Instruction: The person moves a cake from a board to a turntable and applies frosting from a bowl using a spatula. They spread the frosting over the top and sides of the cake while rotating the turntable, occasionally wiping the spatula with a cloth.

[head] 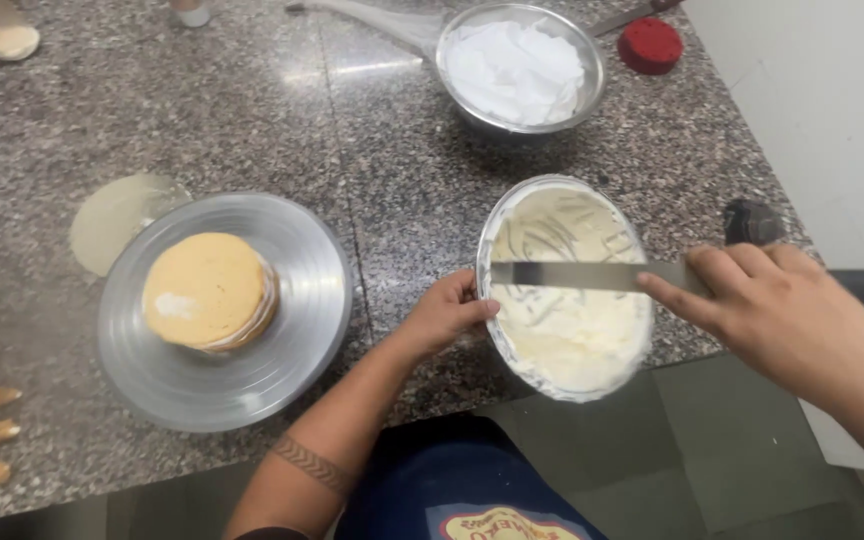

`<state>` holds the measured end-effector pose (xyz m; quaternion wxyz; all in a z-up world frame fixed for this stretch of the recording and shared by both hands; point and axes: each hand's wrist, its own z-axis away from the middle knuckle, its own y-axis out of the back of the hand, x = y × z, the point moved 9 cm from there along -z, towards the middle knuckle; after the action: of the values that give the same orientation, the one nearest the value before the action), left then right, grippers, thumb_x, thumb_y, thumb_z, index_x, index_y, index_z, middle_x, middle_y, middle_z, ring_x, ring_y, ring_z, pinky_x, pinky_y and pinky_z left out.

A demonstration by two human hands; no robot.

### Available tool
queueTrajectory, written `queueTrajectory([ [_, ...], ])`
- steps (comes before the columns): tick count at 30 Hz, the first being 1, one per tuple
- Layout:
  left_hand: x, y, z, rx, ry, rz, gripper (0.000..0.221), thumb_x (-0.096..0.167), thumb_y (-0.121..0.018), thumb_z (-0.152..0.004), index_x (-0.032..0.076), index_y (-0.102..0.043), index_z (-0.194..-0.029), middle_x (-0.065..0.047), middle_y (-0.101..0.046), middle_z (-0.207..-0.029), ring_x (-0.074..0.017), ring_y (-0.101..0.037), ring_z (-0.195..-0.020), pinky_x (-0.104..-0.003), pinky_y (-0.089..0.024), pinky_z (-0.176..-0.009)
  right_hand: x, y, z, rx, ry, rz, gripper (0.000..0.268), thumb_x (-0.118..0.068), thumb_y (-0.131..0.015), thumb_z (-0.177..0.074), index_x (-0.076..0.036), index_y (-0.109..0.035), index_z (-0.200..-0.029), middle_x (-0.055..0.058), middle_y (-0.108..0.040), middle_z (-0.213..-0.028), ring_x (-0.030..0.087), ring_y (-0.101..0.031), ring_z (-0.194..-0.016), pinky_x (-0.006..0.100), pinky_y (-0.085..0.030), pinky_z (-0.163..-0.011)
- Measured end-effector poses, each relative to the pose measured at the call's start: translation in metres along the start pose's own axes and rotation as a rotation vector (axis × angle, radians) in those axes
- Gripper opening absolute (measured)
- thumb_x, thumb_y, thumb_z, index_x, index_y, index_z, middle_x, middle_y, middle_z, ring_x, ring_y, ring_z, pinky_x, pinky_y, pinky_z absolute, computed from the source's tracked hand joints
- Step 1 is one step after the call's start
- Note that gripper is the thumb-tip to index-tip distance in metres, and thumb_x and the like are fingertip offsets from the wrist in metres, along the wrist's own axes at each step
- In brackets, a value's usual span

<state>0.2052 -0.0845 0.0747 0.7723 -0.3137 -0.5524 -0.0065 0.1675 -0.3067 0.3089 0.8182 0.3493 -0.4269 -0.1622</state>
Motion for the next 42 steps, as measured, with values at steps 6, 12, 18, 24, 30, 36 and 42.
queueTrajectory([
  [6, 0.095, -0.057, 0.046, -0.081, -0.167, -0.602, 0.016, 0.017, -0.07, -0.094, 0.004, -0.061, -0.094, -0.003, -0.059, -0.081, -0.0122, -0.054, -0.075, -0.032, -0.047, -0.066, 0.065, -0.038, 0.007, 0.209, -0.245, 0.23, 0.062, -0.02, -0.056, -0.103, -0.042, -0.034, -0.156, -0.002, -0.068, -0.121, 0.012, -0.07, -0.096, 0.028, -0.059, -0.08],
  [12, 0.1, -0.036, 0.054, 0.017, -0.137, -0.742, 0.019, 0.02, -0.069, -0.089, 0.006, -0.056, -0.09, -0.003, -0.06, -0.074, -0.0123, -0.056, -0.07, -0.033, -0.048, -0.064, 0.052, -0.064, 0.0, -0.019, -0.246, 0.078, 0.074, -0.015, -0.06, -0.093, -0.04, -0.032, -0.157, -0.001, -0.069, -0.096, 0.017, -0.071, -0.087, 0.032, -0.062, -0.075],
  [18, 0.093, -0.03, 0.056, 0.005, -0.165, -0.811, 0.023, 0.019, -0.07, -0.09, 0.004, -0.053, -0.088, -0.006, -0.057, -0.073, -0.0145, -0.052, -0.07, -0.035, -0.045, -0.062, 0.064, -0.062, 0.001, 0.222, -0.317, -0.057, 0.074, -0.009, -0.058, -0.093, -0.039, -0.038, -0.157, 0.001, -0.066, -0.093, 0.021, -0.069, -0.09, 0.037, -0.06, -0.084],
  [24, 0.096, -0.026, 0.056, 0.003, -0.124, -0.83, 0.019, 0.02, -0.07, -0.087, 0.006, -0.057, -0.088, -0.006, -0.062, -0.074, -0.0158, -0.059, -0.07, -0.035, -0.048, -0.065, 0.057, -0.049, -0.003, -0.003, -0.298, 0.088, 0.074, -0.008, -0.055, -0.099, -0.038, -0.035, -0.164, 0.002, -0.068, -0.097, 0.014, -0.07, -0.078, 0.026, -0.06, -0.063],
  [30, 0.107, -0.027, 0.057, 0.005, -0.137, -0.93, 0.021, 0.023, -0.069, -0.088, 0.005, -0.057, -0.089, -0.007, -0.064, -0.074, -0.0173, -0.061, -0.069, -0.036, -0.049, -0.065, 0.061, -0.1, -0.01, -0.034, -0.358, -0.045, 0.072, -0.009, -0.056, -0.099, -0.046, -0.036, -0.157, 0.0, -0.069, -0.094, 0.018, -0.07, -0.086, 0.033, -0.06, -0.077],
  [36, 0.102, -0.021, 0.06, 0.014, -0.02, -0.849, 0.02, 0.023, -0.069, -0.088, 0.006, -0.058, -0.09, -0.006, -0.066, -0.075, -0.0162, -0.061, -0.069, -0.035, -0.05, -0.065, 0.062, -0.052, 0.02, 0.3, -0.396, -0.066, 0.064, -0.008, -0.052, -0.106, -0.043, -0.036, -0.157, 0.0, -0.069, -0.113, 0.022, -0.068, -0.095, 0.036, -0.057, -0.079],
  [42, 0.103, -0.008, 0.055, 0.048, -0.13, -0.929, 0.027, 0.021, -0.072, -0.089, 0.001, -0.055, -0.085, -0.009, -0.058, -0.069, -0.0174, -0.054, -0.066, -0.036, -0.046, -0.062, 0.027, -0.135, 0.001, 0.028, -0.349, -0.281, 0.08, -0.004, -0.057, -0.082, -0.041, -0.045, -0.153, 0.002, -0.069, -0.09, 0.023, -0.07, -0.085, 0.038, -0.059, -0.07],
])
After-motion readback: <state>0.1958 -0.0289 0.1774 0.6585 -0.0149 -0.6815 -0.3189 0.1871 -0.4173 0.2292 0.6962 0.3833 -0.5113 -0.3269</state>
